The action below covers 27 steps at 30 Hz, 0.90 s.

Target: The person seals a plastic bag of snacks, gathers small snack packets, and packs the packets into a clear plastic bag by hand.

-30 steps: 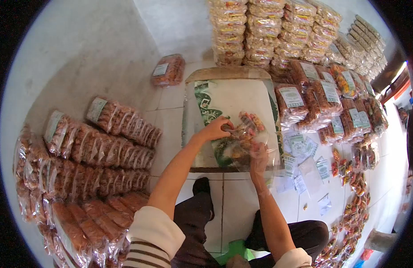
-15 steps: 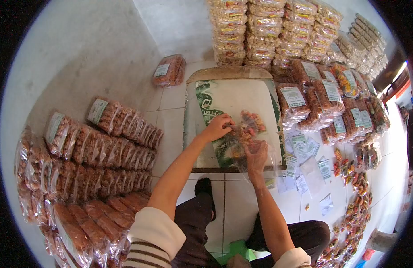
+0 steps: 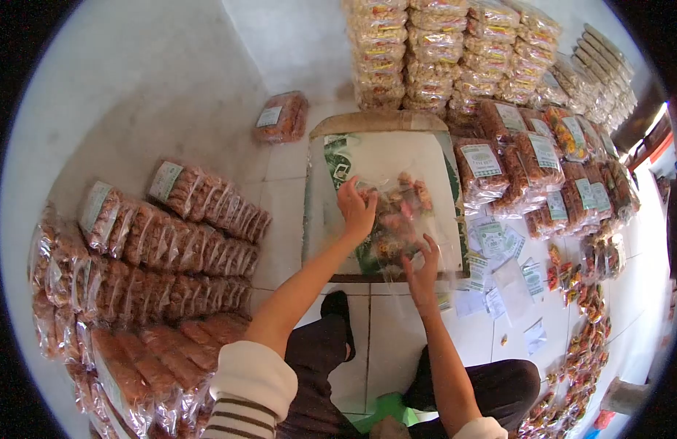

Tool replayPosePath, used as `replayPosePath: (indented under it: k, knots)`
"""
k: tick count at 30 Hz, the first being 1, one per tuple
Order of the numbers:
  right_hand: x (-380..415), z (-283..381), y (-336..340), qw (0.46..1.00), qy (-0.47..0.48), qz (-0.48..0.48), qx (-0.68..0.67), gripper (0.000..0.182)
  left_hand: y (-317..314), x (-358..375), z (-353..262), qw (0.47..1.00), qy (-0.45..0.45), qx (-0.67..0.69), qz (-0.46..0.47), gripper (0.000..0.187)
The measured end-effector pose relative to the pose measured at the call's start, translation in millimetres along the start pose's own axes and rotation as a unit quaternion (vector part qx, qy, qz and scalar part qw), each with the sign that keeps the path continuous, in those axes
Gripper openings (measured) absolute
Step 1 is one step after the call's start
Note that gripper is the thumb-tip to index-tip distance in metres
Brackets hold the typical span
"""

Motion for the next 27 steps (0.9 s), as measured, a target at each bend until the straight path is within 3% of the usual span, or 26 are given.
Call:
replayPosePath:
  k: [2,3,5,6,8,9,11,14,15,17,19,21,23,24,26,27]
  knots:
    - [19,5,6,0.997,0.038,0.023,0.067,0.056,-6,27,6,0.971,0.183,0.128,-0.081,0.057]
    - [25,9,4,0.987,0.074,0.049,0.136,0.057,-9,32,-2,0.972,0.181,0.128,-0.081,0.057]
    - [28,9,2,0.981,0.076,0.053,0.168,0.055,-18,51,-9,0.928,0.313,0.185,-0.079,0.060]
    - [30,8,-1,0.975,0.079,0.060,0.201,0.053,-18,56,-15,0.929,0.313,0.182,-0.079,0.060]
    - [27,3,-7,0.981,0.068,0.054,0.172,0.051,-22,68,-20,0.863,0.382,0.311,-0.112,0.058]
    - [23,1,-10,0.987,0.056,0.046,0.146,0.049,-22,73,-14,0.865,0.380,0.309,-0.113,0.058]
    - [19,2,-14,0.987,0.060,0.040,0.145,0.050,-36,90,0,0.765,0.400,0.469,-0.189,0.054]
    - [13,10,-22,0.991,0.037,0.027,0.126,0.049,-32,100,-17,0.735,0.355,0.551,-0.171,0.054]
    - [10,14,-25,0.994,0.014,0.018,0.109,0.048,-31,102,-22,0.736,0.355,0.550,-0.172,0.054]
    - [4,19,-34,0.995,-0.040,0.059,0.067,0.045,-23,98,-33,0.795,0.296,0.502,-0.169,0.056]
    - [-2,20,-39,0.990,-0.093,0.100,0.028,0.043,-13,93,-43,0.797,0.313,0.487,-0.172,0.058]
    - [-5,38,-31,0.998,0.050,0.034,0.029,0.044,-8,89,-49,0.799,0.331,0.472,-0.174,0.060]
    - [-10,35,-29,0.992,0.067,0.020,0.107,0.047,-10,96,-47,0.777,0.425,0.430,-0.175,0.057]
    - [-13,32,-29,0.980,0.083,0.005,0.183,0.051,-11,97,-45,0.776,0.425,0.431,-0.175,0.057]
    - [-22,28,-33,0.980,0.118,0.012,0.161,0.054,-9,93,-43,0.826,0.374,0.397,-0.142,0.057]
    - [-24,29,-35,0.979,0.152,0.019,0.138,0.057,-11,94,-41,0.825,0.376,0.397,-0.143,0.057]
Point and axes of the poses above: each hand's wrist, its own x-axis away from the middle knuckle, its own y-axis out of the back of the hand, z = x × y, the point moved 6 cm from there along -x, towards the middle knuckle, and after that the axes turned 15 degrees about -y, right-handed, at the moved point
